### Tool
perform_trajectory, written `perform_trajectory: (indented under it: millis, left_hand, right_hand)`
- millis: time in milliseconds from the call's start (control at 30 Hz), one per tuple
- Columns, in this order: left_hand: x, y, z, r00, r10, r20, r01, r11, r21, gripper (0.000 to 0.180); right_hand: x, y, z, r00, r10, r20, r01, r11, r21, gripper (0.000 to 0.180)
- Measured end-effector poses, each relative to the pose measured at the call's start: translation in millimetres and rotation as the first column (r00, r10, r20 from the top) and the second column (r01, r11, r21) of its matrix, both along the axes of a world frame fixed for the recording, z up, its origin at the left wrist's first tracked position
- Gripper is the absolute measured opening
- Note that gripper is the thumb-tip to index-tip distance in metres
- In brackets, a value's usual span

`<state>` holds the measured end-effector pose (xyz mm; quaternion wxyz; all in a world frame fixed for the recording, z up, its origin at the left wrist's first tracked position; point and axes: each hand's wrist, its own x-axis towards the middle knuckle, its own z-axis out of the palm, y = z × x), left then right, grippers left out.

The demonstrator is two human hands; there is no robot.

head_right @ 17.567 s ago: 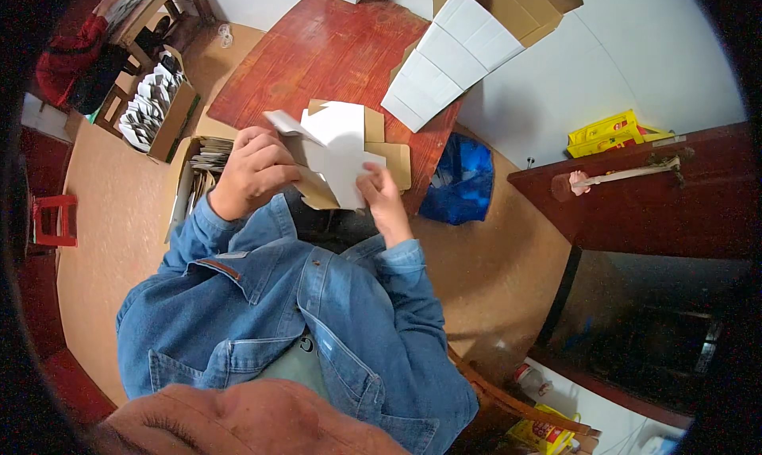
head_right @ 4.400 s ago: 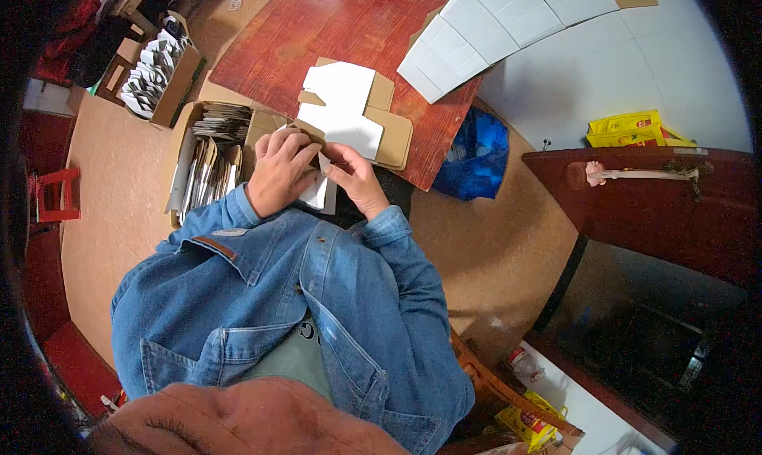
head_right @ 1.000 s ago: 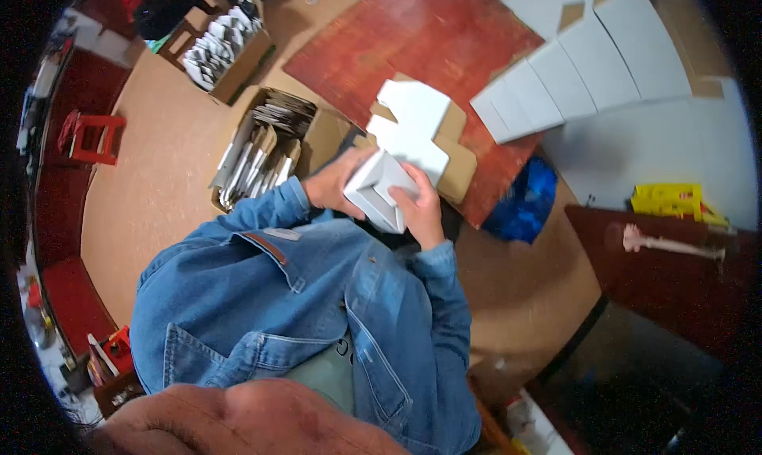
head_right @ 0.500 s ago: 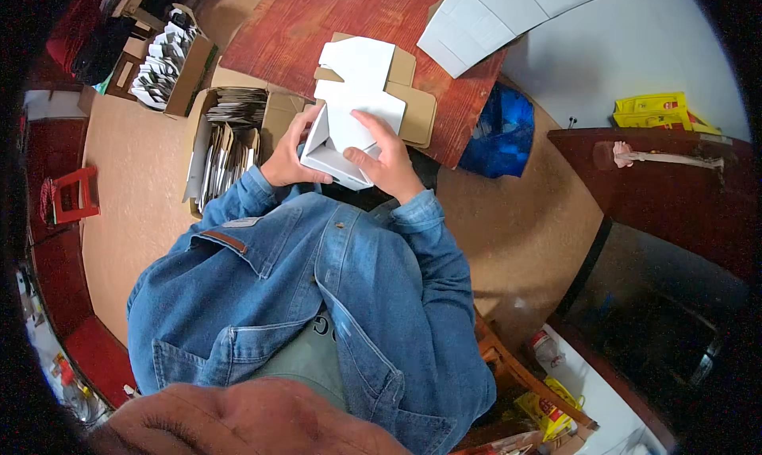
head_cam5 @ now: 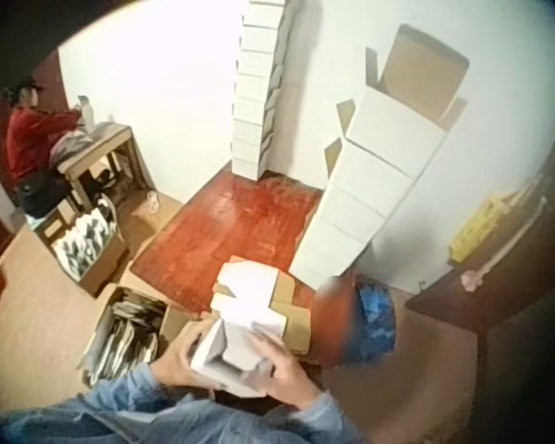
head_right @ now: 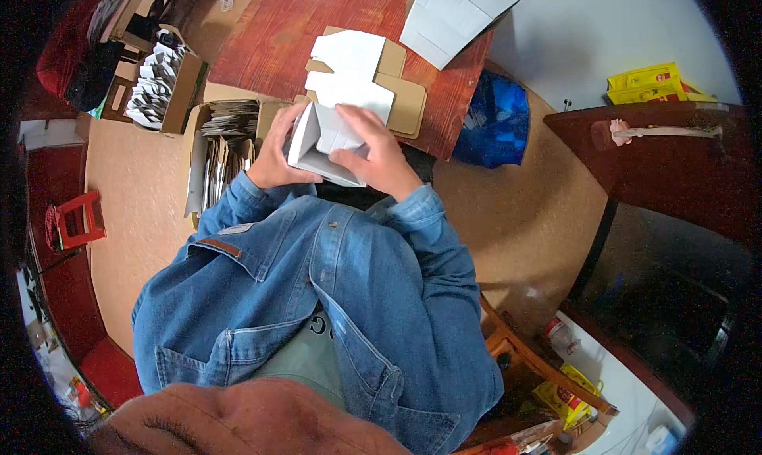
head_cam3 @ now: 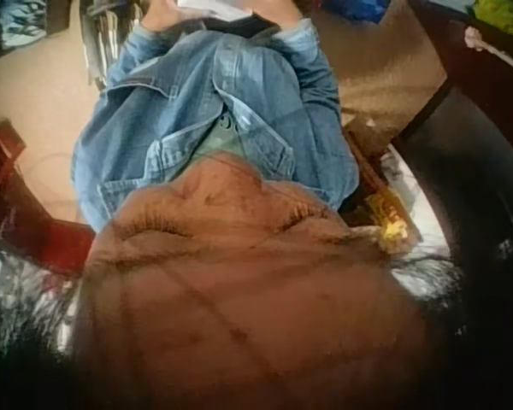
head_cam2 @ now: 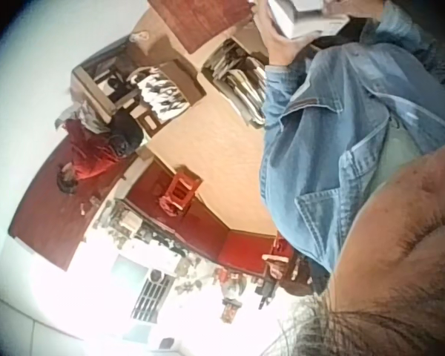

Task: Folding cardboard box templates into finished boxes and stacking them on a pile.

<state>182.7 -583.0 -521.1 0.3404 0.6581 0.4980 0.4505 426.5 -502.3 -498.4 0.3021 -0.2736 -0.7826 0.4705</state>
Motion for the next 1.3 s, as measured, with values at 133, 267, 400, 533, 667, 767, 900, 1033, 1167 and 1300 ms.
perform_trajectory:
  millis: [133,267,400,533,667,767,900,1033,1167,1300]
  left_hand:
    - [-7,6,0,0.915,0.196,0.353,-0.069,0.937,-0.342,0.085]
    - [-8,14,13,0.927,0.107,0.36,0.038,0.927,-0.372,0.065]
    - [-7,12,23,0.962,0.012,0.271,0.088,0.931,-0.354,0.082]
    - [-8,7,33,0.935,-0.05,0.352,0.175,0.927,-0.333,0.104]
    - [-13,2,24,0.886,-0.059,0.46,0.22,0.927,-0.304,0.124]
    - [-16,4,28,0.884,-0.159,0.44,0.311,0.903,-0.297,0.119]
    - [-13,4,24,0.932,-0.223,0.287,0.296,0.924,-0.242,0.116]
    - [-4,2,32,0.942,-0.246,0.228,0.286,0.944,-0.166,0.111]
    - [0,0,31,0.946,-0.197,0.259,0.246,0.953,-0.175,0.109]
    - [-1,2,28,0.953,-0.185,0.241,0.224,0.964,-0.146,0.11]
  right_hand:
    - [15,13,-6,0.983,0.086,-0.162,-0.081,0.996,0.042,0.092]
    - [13,4,-23,0.978,-0.076,-0.194,0.023,0.964,-0.264,0.101]
    - [14,6,-25,0.944,-0.055,-0.324,-0.065,0.935,-0.348,0.076]
    - [22,4,-6,0.966,-0.123,-0.229,0.042,0.943,-0.33,0.039]
    - [29,0,13,0.983,-0.073,-0.169,0.001,0.919,-0.394,0.034]
    - [30,1,12,0.755,-0.118,-0.645,-0.246,0.861,-0.445,0.028]
    - [24,-2,45,0.943,-0.051,-0.33,-0.122,0.866,-0.484,0.043]
    - [21,-8,44,0.998,0.035,-0.051,-0.054,0.892,-0.448,0.05]
    - [14,-12,45,0.998,-0.024,0.05,0.044,0.903,-0.427,0.05]
    - [6,-16,35,0.983,-0.133,0.128,0.157,0.967,-0.203,0.047]
